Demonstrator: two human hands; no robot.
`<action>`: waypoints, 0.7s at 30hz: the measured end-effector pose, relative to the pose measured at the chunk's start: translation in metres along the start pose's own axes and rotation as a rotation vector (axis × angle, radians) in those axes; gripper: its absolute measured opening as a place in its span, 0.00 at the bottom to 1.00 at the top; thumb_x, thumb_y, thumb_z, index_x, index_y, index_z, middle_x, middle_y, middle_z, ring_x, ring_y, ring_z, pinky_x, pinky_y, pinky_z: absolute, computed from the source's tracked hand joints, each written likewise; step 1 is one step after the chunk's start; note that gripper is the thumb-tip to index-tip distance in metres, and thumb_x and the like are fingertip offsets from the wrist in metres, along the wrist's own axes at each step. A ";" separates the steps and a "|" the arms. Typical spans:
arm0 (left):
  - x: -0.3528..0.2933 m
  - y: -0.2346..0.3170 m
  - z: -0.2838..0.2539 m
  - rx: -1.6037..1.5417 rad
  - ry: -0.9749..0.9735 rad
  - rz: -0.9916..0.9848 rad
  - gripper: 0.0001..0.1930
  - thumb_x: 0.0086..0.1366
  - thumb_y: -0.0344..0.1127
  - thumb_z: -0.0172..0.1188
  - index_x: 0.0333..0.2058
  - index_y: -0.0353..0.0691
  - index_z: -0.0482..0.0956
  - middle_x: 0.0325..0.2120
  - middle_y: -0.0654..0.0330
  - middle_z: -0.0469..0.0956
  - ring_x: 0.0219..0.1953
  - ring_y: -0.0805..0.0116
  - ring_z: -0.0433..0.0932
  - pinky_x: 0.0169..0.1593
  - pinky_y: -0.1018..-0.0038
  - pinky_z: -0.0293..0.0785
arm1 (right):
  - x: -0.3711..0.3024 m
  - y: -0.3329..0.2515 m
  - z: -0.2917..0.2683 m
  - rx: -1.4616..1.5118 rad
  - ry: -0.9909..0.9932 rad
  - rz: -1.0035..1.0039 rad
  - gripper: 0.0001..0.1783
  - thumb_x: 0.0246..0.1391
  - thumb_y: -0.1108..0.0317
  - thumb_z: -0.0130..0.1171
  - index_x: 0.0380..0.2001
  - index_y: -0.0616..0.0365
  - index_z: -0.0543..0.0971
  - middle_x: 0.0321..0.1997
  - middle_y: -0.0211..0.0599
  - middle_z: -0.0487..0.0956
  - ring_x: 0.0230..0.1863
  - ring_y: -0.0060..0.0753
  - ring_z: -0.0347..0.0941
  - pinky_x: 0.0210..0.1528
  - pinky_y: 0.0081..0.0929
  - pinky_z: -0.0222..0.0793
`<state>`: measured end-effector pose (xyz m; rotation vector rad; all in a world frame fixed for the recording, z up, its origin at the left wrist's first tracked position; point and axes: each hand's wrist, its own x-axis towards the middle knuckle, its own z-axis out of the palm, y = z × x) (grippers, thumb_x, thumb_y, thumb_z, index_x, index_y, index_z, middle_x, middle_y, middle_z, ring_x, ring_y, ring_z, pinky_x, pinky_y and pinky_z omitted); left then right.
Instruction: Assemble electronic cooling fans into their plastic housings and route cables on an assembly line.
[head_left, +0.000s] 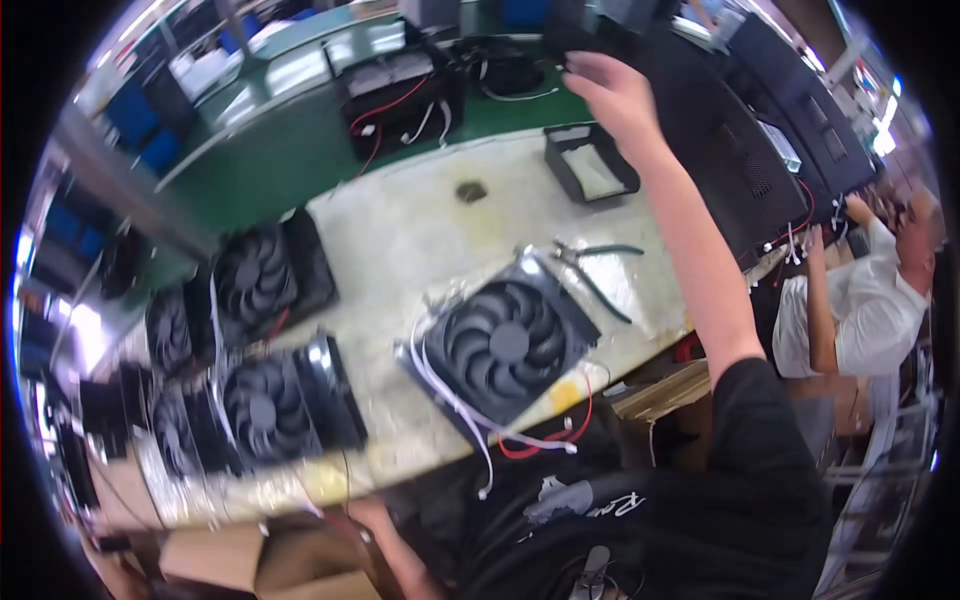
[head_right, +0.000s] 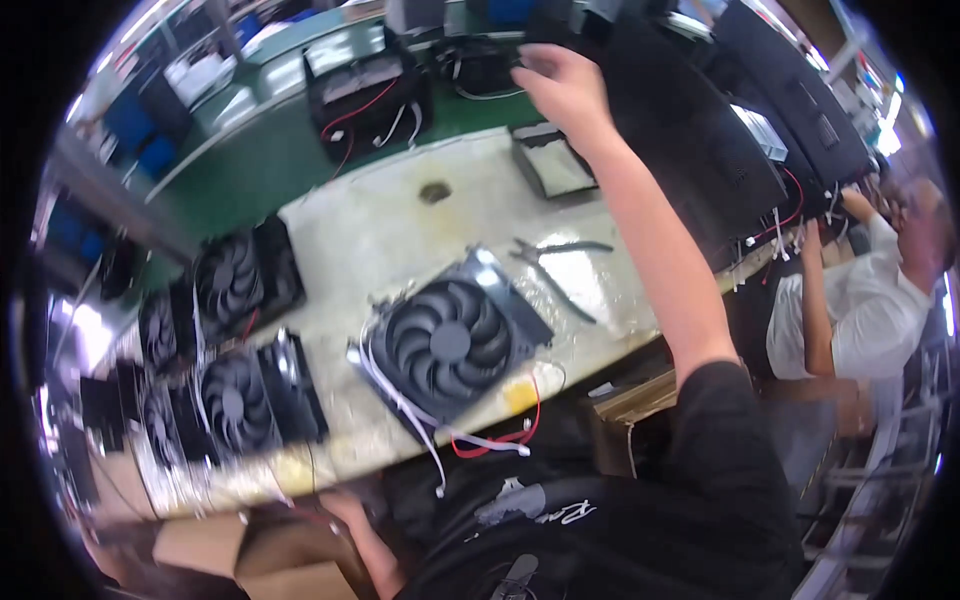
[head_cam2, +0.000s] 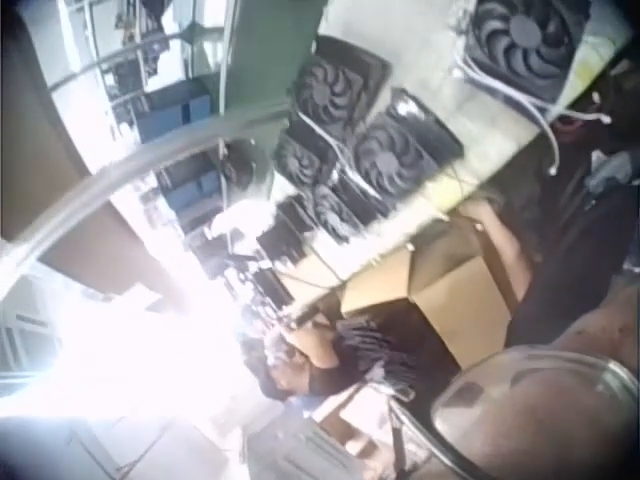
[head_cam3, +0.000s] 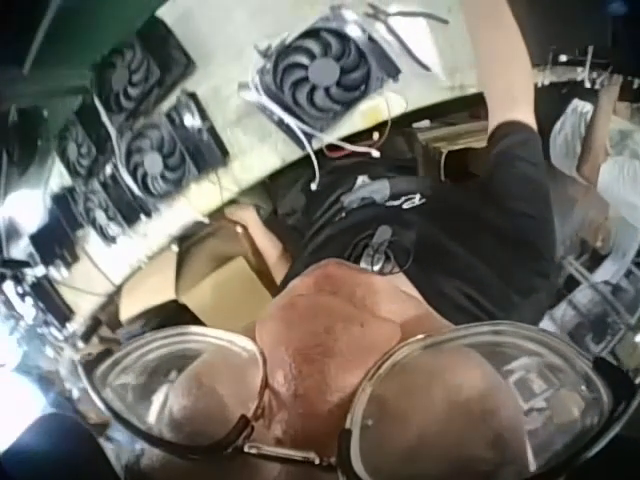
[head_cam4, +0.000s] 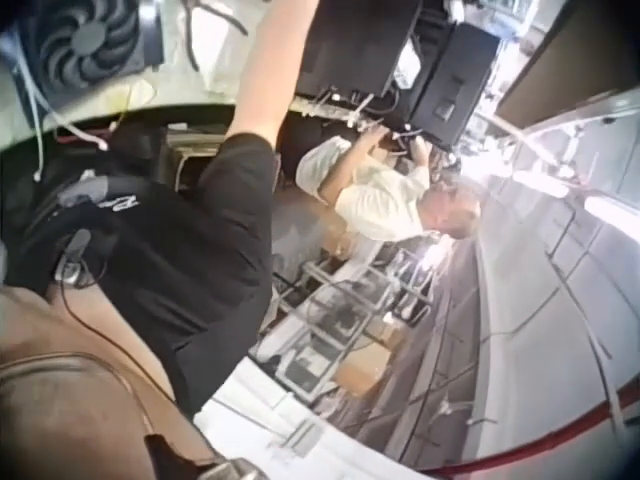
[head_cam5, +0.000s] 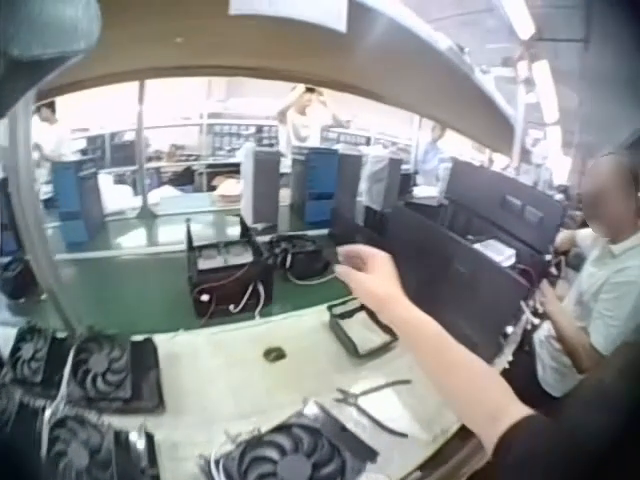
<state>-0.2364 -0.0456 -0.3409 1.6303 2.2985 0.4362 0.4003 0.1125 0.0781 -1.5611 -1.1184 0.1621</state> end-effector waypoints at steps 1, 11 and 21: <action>0.013 -0.008 0.023 -0.160 -0.112 -0.159 0.22 0.63 0.31 0.54 0.55 0.29 0.68 0.49 0.49 0.76 0.51 0.51 0.75 0.59 0.63 0.66 | 0.051 0.038 -0.004 -0.227 0.092 -0.149 0.24 0.49 0.68 0.64 0.52 0.61 0.78 0.51 0.43 0.80 0.52 0.33 0.76 0.54 0.30 0.70; 0.105 0.118 -0.034 -0.240 -0.323 0.140 0.20 0.65 0.30 0.54 0.54 0.31 0.70 0.47 0.48 0.78 0.48 0.52 0.76 0.57 0.64 0.68 | 0.269 0.217 -0.028 -1.491 0.367 0.356 0.20 0.55 0.63 0.50 0.49 0.58 0.78 0.53 0.52 0.78 0.57 0.56 0.73 0.58 0.56 0.63; 0.045 0.217 -0.258 -0.266 -0.485 0.383 0.17 0.66 0.29 0.54 0.54 0.34 0.73 0.43 0.47 0.79 0.45 0.53 0.78 0.55 0.64 0.71 | 0.309 0.118 0.009 -1.073 0.327 -0.042 0.09 0.45 0.71 0.56 0.31 0.59 0.82 0.37 0.53 0.81 0.44 0.53 0.79 0.46 0.43 0.74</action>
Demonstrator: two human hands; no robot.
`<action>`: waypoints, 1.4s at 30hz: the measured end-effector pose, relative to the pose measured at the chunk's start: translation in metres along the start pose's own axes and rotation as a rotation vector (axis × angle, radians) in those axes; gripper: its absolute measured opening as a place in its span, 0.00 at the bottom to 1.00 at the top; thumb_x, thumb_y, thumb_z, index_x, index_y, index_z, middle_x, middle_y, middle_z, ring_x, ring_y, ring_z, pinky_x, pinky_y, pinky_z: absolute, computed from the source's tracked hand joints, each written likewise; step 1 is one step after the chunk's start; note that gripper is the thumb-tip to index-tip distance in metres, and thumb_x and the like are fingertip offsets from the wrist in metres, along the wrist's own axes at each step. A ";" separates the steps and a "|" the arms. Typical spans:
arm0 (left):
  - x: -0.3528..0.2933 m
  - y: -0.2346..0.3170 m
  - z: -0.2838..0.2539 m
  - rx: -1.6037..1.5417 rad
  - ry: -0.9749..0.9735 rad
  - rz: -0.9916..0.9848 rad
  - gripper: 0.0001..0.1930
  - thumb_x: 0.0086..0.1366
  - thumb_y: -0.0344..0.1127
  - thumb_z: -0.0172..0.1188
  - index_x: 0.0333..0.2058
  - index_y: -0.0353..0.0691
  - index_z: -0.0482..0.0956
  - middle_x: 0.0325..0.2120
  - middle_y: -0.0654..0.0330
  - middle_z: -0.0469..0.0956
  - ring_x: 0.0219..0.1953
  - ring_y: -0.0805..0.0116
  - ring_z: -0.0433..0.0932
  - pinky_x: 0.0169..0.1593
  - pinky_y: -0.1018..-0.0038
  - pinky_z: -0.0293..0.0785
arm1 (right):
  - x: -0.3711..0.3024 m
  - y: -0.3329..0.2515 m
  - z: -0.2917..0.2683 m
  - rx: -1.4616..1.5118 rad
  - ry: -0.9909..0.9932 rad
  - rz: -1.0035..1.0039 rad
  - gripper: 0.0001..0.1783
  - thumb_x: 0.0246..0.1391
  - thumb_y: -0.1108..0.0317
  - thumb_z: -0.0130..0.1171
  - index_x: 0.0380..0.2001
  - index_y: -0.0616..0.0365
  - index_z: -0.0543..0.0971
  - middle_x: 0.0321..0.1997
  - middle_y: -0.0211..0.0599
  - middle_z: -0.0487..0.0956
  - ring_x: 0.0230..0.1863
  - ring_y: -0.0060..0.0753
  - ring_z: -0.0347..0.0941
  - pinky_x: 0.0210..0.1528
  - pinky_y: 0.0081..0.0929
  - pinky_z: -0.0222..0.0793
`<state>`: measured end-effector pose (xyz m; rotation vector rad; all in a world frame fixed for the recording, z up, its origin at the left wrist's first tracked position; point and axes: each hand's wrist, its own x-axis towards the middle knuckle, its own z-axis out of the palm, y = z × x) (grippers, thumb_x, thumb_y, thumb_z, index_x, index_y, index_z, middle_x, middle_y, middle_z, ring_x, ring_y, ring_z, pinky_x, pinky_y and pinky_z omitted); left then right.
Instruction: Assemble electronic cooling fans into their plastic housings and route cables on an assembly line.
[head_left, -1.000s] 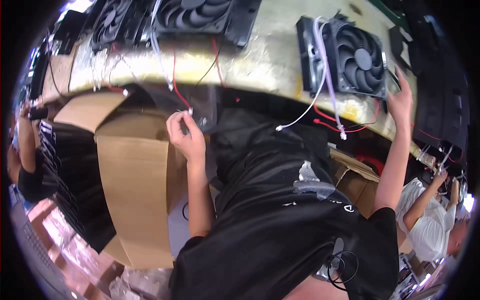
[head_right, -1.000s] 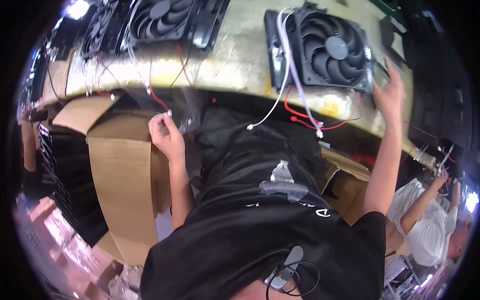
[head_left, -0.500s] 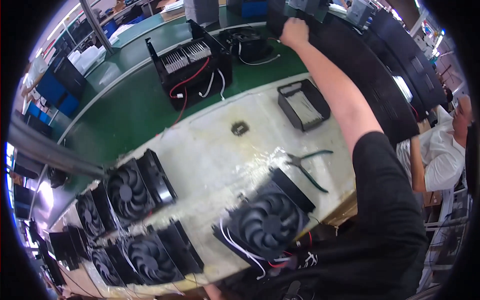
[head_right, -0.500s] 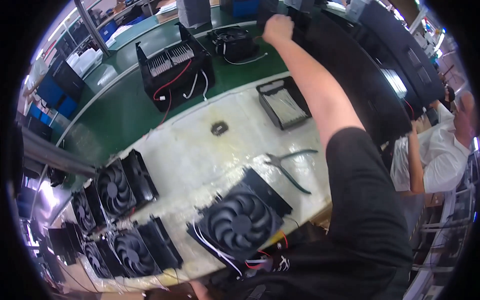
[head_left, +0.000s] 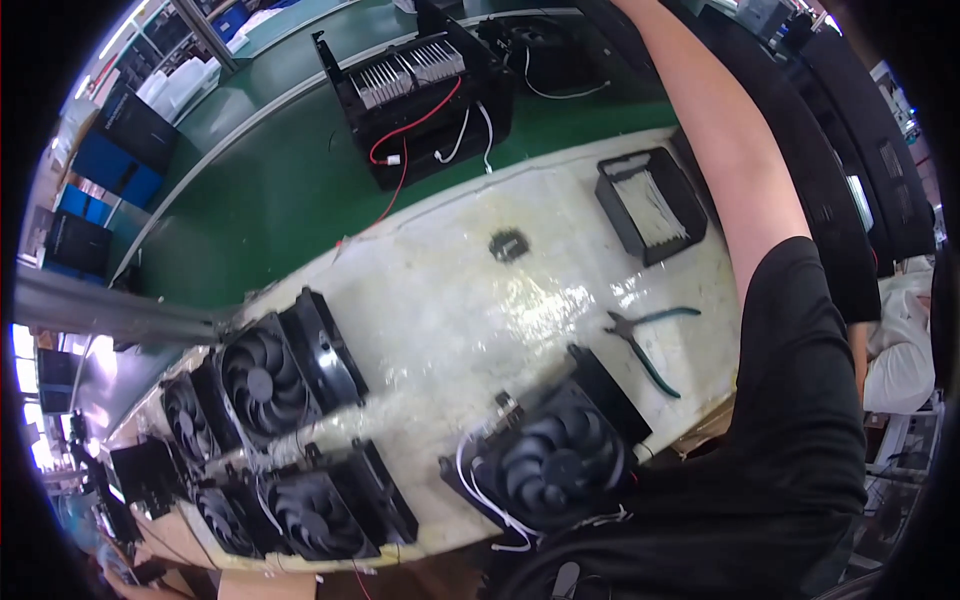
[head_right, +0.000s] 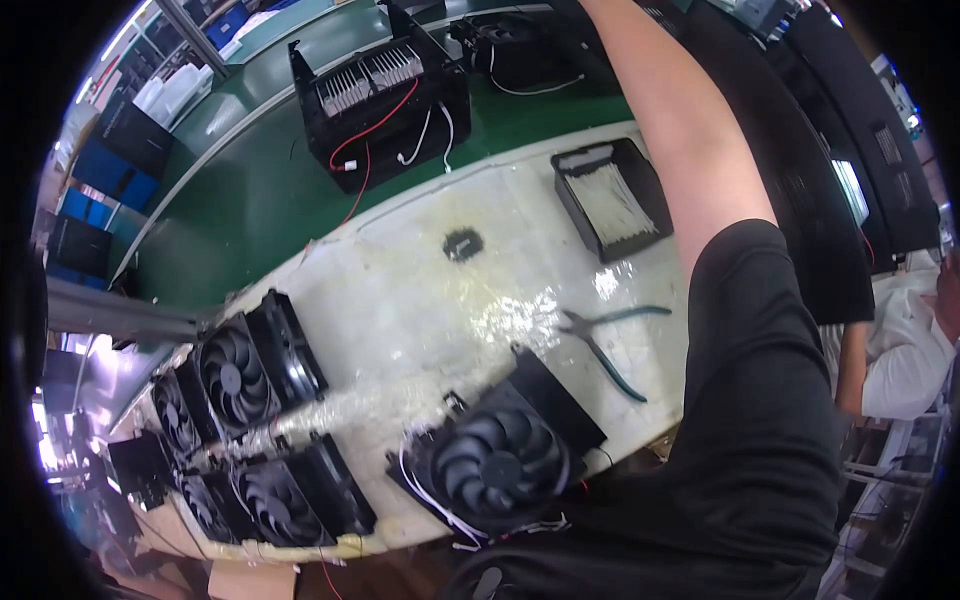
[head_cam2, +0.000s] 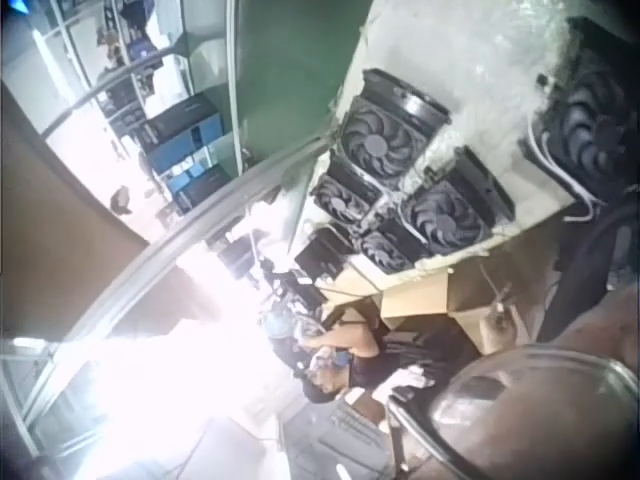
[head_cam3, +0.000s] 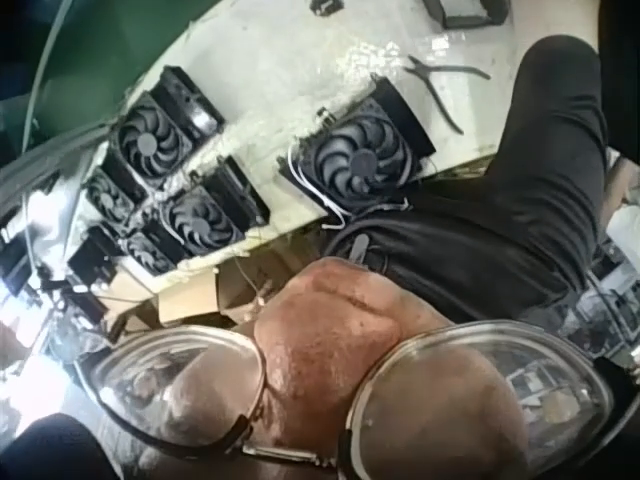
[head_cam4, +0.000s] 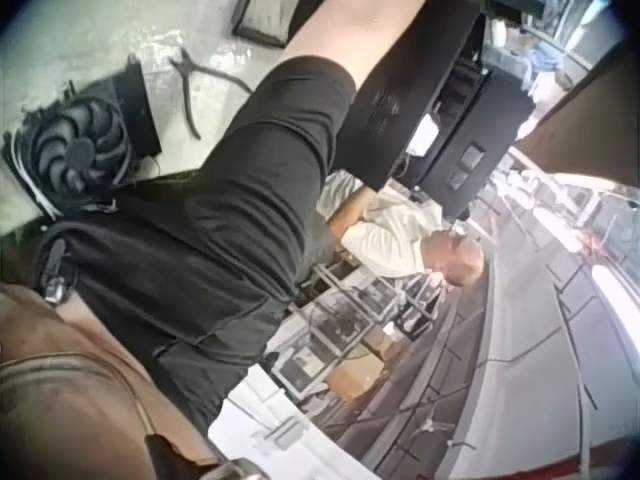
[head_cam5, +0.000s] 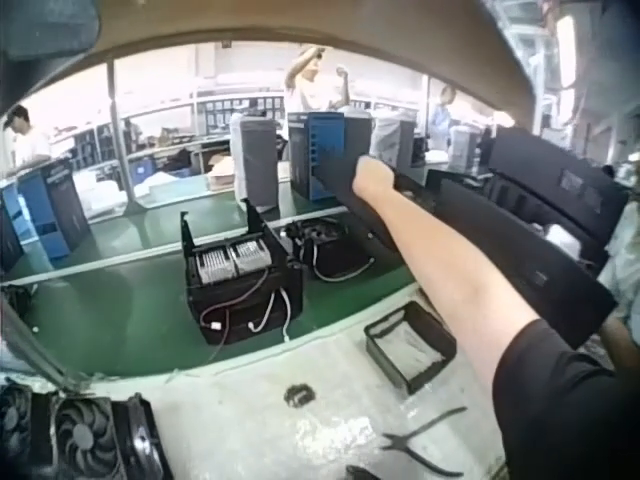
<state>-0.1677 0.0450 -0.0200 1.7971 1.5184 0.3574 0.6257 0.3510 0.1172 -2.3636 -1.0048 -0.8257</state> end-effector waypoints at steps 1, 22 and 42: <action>-0.016 0.024 -0.011 -0.001 -0.010 0.028 0.17 0.66 0.28 0.54 0.54 0.34 0.73 0.43 0.47 0.79 0.44 0.53 0.78 0.55 0.64 0.71 | -0.012 -0.018 -0.031 0.060 0.026 -0.007 0.09 0.46 0.71 0.57 0.31 0.59 0.81 0.37 0.53 0.81 0.44 0.53 0.78 0.47 0.44 0.74; 0.031 0.260 0.085 -1.561 0.175 0.540 0.26 0.62 0.62 0.49 0.39 0.43 0.66 0.38 0.52 0.71 0.44 0.59 0.68 0.50 0.63 0.64 | -0.430 -0.073 -0.405 0.847 0.126 -0.991 0.09 0.43 0.70 0.61 0.31 0.56 0.76 0.27 0.33 0.72 0.25 0.35 0.74 0.26 0.29 0.71; 0.067 0.239 0.014 -1.249 0.597 0.573 0.31 0.54 0.49 0.64 0.54 0.40 0.70 0.48 0.58 0.70 0.47 0.68 0.70 0.53 0.68 0.67 | -0.444 0.058 -0.364 0.624 -0.498 -1.002 0.46 0.26 0.71 0.69 0.58 0.61 0.71 0.61 0.47 0.73 0.58 0.45 0.74 0.55 0.36 0.72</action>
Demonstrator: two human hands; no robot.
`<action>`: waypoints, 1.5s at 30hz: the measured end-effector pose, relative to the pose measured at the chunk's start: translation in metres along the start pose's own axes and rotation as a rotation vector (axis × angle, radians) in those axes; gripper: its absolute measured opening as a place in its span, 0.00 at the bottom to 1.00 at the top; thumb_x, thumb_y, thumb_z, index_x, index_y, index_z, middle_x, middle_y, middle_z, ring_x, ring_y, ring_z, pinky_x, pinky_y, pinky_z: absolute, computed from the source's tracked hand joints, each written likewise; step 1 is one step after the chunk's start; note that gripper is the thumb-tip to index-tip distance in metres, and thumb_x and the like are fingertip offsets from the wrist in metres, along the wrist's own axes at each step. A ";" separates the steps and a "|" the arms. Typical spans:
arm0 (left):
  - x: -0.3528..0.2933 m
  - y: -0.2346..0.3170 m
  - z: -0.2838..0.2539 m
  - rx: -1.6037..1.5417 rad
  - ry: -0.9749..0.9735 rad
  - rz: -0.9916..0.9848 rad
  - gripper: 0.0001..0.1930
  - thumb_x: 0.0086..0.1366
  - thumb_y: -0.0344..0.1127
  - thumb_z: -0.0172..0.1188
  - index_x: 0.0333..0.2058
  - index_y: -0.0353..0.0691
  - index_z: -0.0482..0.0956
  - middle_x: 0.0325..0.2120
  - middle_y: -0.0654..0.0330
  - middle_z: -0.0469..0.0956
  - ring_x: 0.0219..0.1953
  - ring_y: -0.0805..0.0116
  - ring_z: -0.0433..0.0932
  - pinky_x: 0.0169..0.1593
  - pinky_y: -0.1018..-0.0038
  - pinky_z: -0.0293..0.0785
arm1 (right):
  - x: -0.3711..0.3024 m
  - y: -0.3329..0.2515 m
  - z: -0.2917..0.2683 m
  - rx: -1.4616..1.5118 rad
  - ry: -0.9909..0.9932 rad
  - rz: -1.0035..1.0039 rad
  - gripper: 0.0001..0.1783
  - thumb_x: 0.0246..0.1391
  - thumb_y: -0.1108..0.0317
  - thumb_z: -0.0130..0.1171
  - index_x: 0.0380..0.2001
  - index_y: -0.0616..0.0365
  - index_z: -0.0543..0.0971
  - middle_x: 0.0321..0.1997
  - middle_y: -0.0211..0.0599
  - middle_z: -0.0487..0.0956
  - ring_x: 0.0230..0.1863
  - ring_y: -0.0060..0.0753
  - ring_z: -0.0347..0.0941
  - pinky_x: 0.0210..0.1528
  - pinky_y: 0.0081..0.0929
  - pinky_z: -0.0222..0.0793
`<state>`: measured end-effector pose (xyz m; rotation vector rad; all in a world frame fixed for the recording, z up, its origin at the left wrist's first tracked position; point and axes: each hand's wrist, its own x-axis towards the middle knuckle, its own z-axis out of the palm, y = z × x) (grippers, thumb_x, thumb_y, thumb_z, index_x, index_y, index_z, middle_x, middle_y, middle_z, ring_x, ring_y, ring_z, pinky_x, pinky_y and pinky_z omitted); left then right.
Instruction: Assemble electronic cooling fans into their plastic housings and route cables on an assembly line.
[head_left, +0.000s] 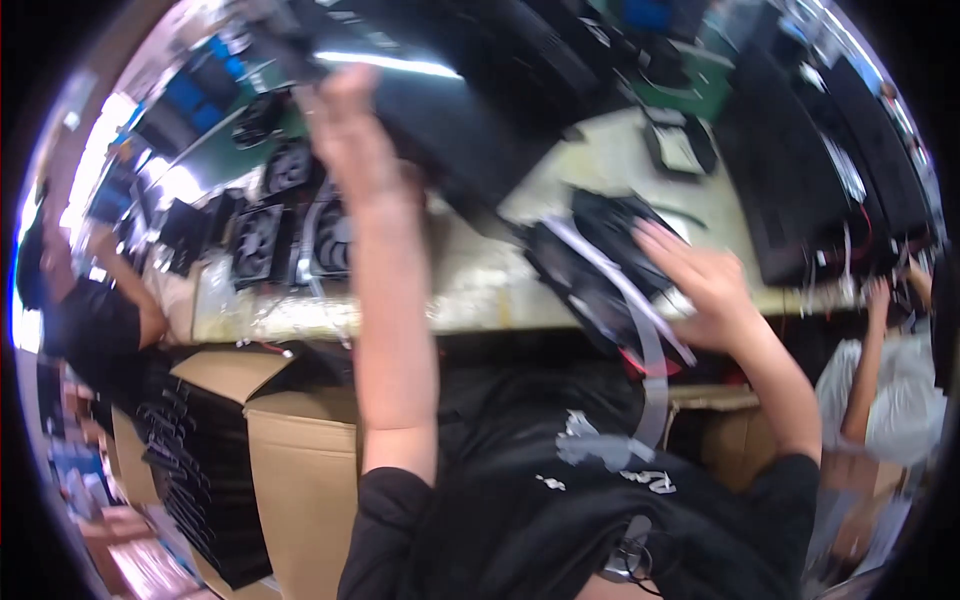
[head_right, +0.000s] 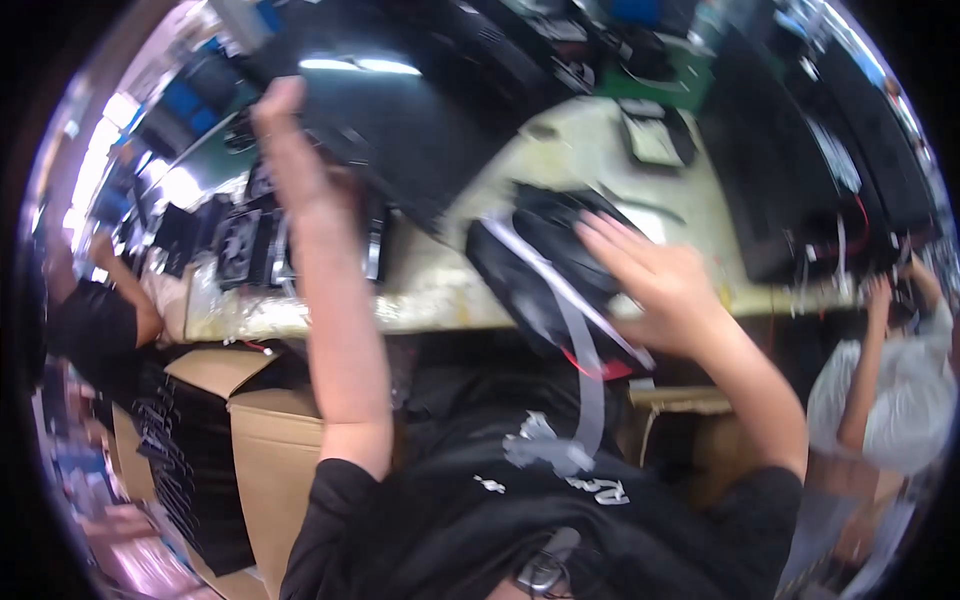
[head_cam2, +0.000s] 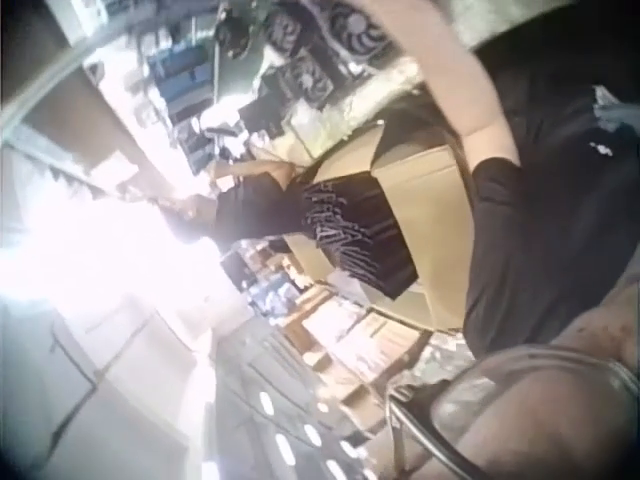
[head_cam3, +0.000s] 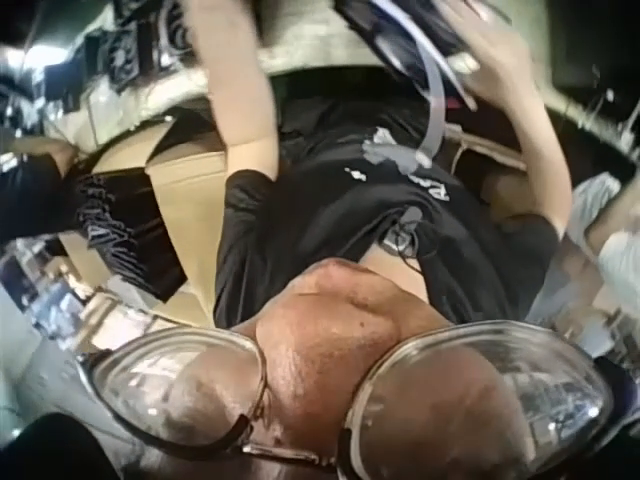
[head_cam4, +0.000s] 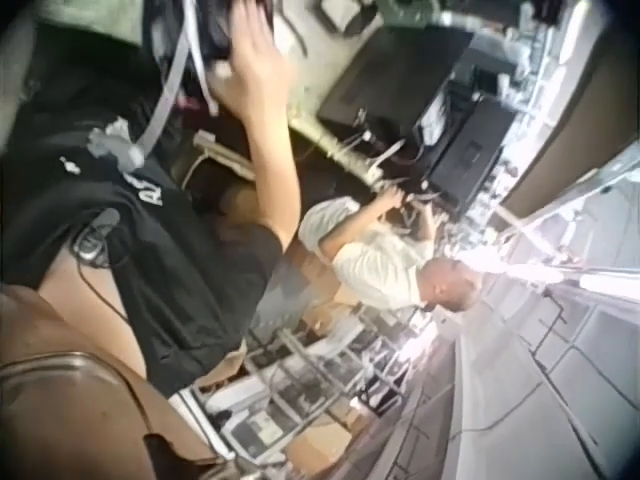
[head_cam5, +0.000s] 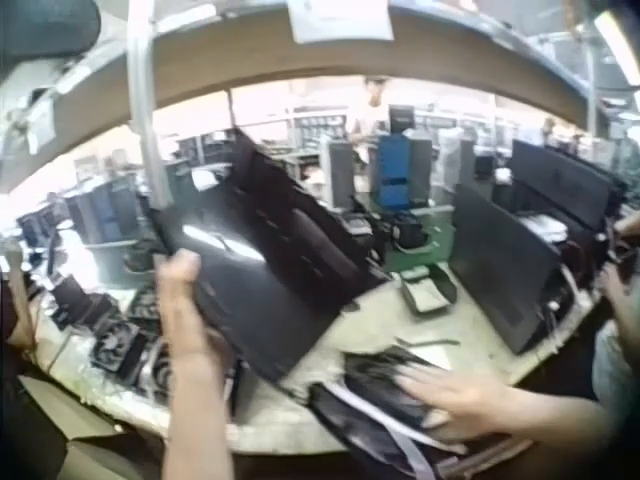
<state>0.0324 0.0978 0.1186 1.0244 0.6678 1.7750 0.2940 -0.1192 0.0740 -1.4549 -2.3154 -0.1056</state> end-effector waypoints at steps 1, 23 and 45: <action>-0.007 -0.016 0.009 -0.070 -0.011 0.017 0.45 0.53 0.45 0.67 0.65 0.32 0.58 0.50 0.55 0.70 0.49 0.69 0.69 0.56 0.70 0.65 | -0.014 -0.005 -0.015 0.065 0.110 0.006 0.42 0.26 0.73 0.67 0.55 0.63 0.74 0.58 0.49 0.76 0.53 0.47 0.77 0.49 0.34 0.75; -0.108 -0.089 -0.011 -0.215 -0.113 -0.878 0.49 0.59 0.38 0.68 0.68 0.29 0.43 0.53 0.52 0.70 0.53 0.67 0.71 0.59 0.72 0.63 | 0.000 -0.078 0.024 2.458 0.651 0.772 0.33 0.53 0.54 0.61 0.59 0.61 0.69 0.58 0.45 0.74 0.59 0.43 0.71 0.63 0.47 0.65; -0.109 -0.087 -0.038 -0.290 -0.058 -1.012 0.33 0.58 0.42 0.66 0.59 0.38 0.63 0.49 0.57 0.73 0.51 0.63 0.74 0.56 0.67 0.70 | 0.020 -0.048 0.085 2.418 0.956 0.964 0.32 0.48 0.69 0.61 0.58 0.66 0.69 0.57 0.53 0.74 0.59 0.52 0.71 0.61 0.58 0.68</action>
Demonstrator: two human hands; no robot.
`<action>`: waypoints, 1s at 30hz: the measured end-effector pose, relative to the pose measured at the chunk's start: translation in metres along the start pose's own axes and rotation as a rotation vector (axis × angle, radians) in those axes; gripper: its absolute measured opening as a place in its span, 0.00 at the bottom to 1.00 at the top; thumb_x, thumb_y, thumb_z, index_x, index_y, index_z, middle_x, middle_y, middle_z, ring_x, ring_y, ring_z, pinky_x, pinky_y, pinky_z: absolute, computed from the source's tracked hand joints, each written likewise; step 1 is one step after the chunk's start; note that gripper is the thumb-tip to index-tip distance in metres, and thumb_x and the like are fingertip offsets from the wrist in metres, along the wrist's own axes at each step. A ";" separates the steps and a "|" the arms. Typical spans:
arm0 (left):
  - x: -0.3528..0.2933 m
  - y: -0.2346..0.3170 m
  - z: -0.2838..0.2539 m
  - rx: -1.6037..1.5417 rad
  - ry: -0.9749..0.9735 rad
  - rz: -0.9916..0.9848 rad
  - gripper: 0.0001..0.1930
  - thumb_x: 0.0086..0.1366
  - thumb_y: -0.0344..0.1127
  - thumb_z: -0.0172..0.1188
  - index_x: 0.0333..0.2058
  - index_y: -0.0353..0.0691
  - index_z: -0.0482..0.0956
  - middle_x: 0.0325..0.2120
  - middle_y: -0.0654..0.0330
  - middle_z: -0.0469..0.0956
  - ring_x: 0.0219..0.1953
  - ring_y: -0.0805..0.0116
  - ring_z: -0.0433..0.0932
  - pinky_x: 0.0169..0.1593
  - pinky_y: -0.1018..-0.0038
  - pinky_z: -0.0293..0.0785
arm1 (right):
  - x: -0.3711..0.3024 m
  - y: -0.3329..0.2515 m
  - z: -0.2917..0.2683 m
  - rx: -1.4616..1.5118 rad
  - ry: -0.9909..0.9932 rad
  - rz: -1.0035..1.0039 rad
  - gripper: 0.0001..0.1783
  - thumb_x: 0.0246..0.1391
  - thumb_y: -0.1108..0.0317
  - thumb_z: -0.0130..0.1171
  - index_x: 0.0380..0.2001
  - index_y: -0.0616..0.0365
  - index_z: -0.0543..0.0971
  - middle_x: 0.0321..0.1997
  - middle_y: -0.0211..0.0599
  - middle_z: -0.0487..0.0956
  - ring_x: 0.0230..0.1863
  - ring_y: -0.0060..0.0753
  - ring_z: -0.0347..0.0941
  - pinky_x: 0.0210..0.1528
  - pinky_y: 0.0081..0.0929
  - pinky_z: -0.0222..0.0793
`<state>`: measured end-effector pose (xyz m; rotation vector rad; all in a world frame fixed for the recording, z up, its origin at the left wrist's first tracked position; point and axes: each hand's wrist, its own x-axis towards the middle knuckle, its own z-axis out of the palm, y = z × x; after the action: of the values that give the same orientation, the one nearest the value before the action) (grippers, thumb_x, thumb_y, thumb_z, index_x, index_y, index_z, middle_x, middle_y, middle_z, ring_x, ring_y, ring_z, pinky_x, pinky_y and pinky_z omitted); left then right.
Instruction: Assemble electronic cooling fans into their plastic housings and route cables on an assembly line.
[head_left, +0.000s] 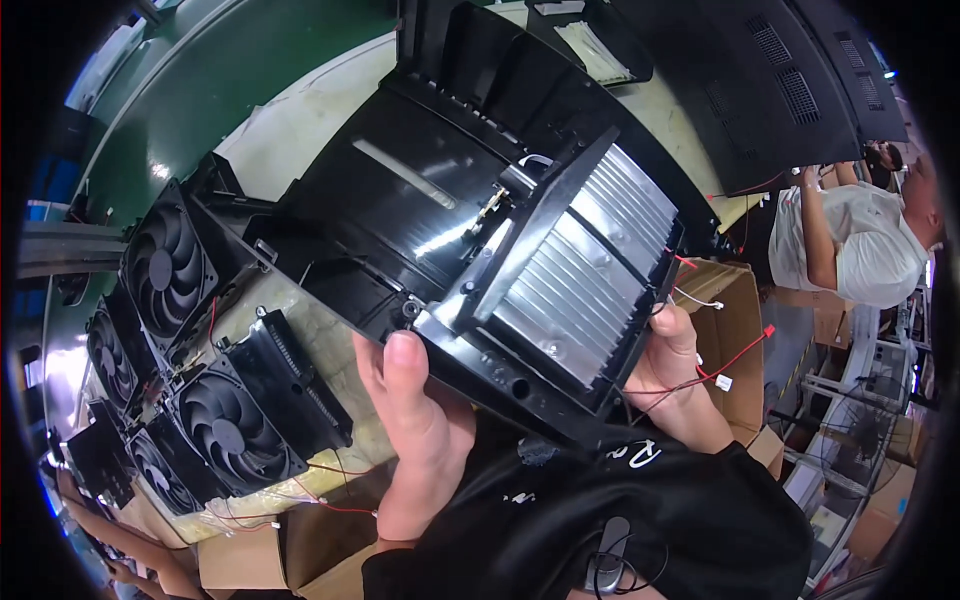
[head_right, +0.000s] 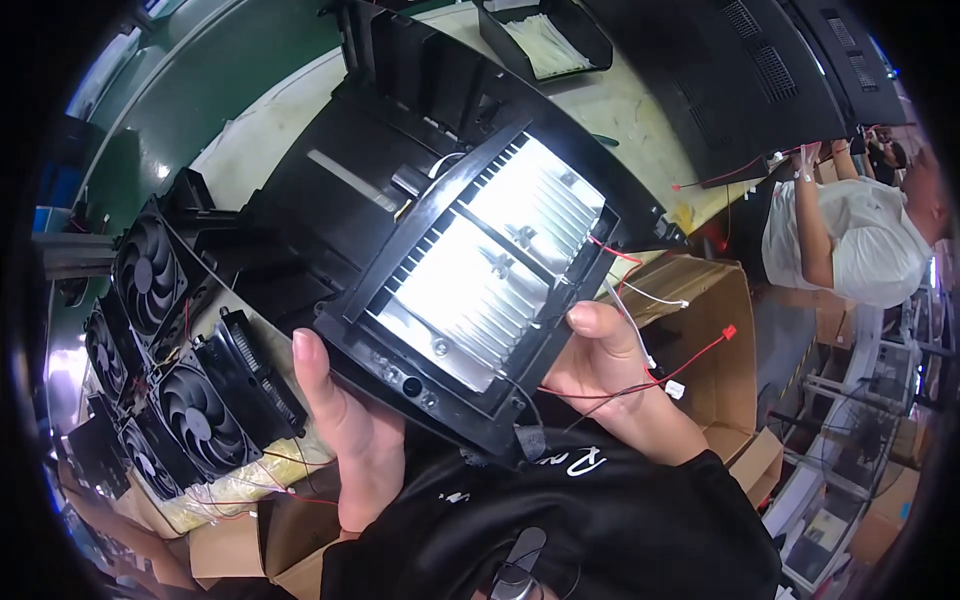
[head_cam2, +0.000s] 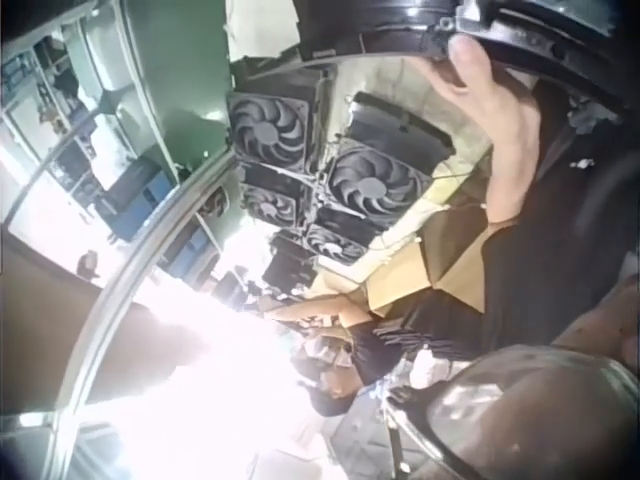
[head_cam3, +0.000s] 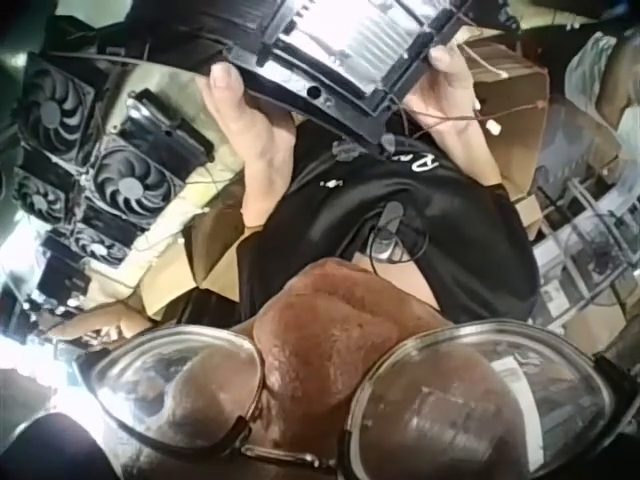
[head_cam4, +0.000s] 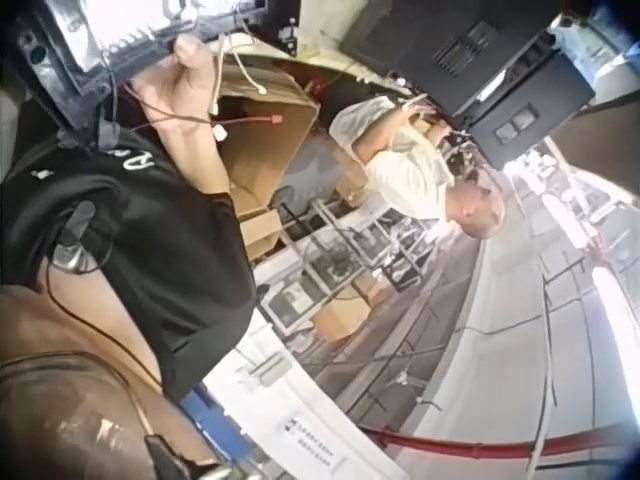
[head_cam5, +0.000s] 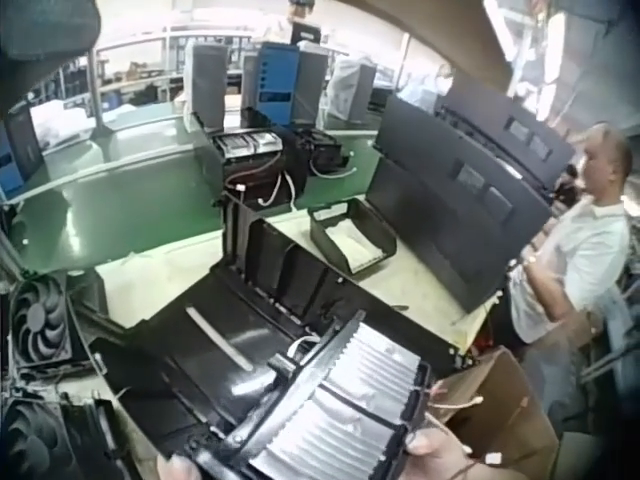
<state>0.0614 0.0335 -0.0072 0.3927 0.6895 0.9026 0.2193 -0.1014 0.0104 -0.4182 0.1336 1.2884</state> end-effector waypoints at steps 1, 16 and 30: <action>0.001 -0.001 -0.003 -0.003 0.003 -0.006 0.33 0.58 0.42 0.66 0.59 0.38 0.63 0.49 0.57 0.73 0.51 0.63 0.74 0.56 0.67 0.70 | 0.003 0.000 -0.001 -0.005 -0.007 0.004 0.31 0.49 0.69 0.60 0.58 0.66 0.69 0.56 0.53 0.74 0.58 0.52 0.72 0.60 0.58 0.68; -0.002 0.004 -0.009 0.028 0.011 -0.042 0.37 0.51 0.42 0.71 0.58 0.36 0.65 0.50 0.58 0.73 0.51 0.65 0.73 0.58 0.68 0.68 | 0.003 0.013 -0.010 -0.222 0.108 -0.086 0.32 0.46 0.63 0.61 0.56 0.61 0.72 0.56 0.51 0.76 0.57 0.50 0.73 0.60 0.55 0.69; -0.004 0.000 -0.013 0.022 0.072 0.008 0.36 0.55 0.39 0.69 0.60 0.36 0.64 0.51 0.57 0.73 0.52 0.65 0.73 0.59 0.69 0.67 | -0.010 0.016 -0.014 -0.069 0.121 -0.150 0.33 0.47 0.59 0.60 0.56 0.61 0.71 0.54 0.47 0.77 0.54 0.46 0.75 0.59 0.47 0.70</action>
<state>0.0507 0.0304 -0.0156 0.3844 0.7651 0.9205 0.2031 -0.1121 -0.0026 -0.5555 0.1573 1.1226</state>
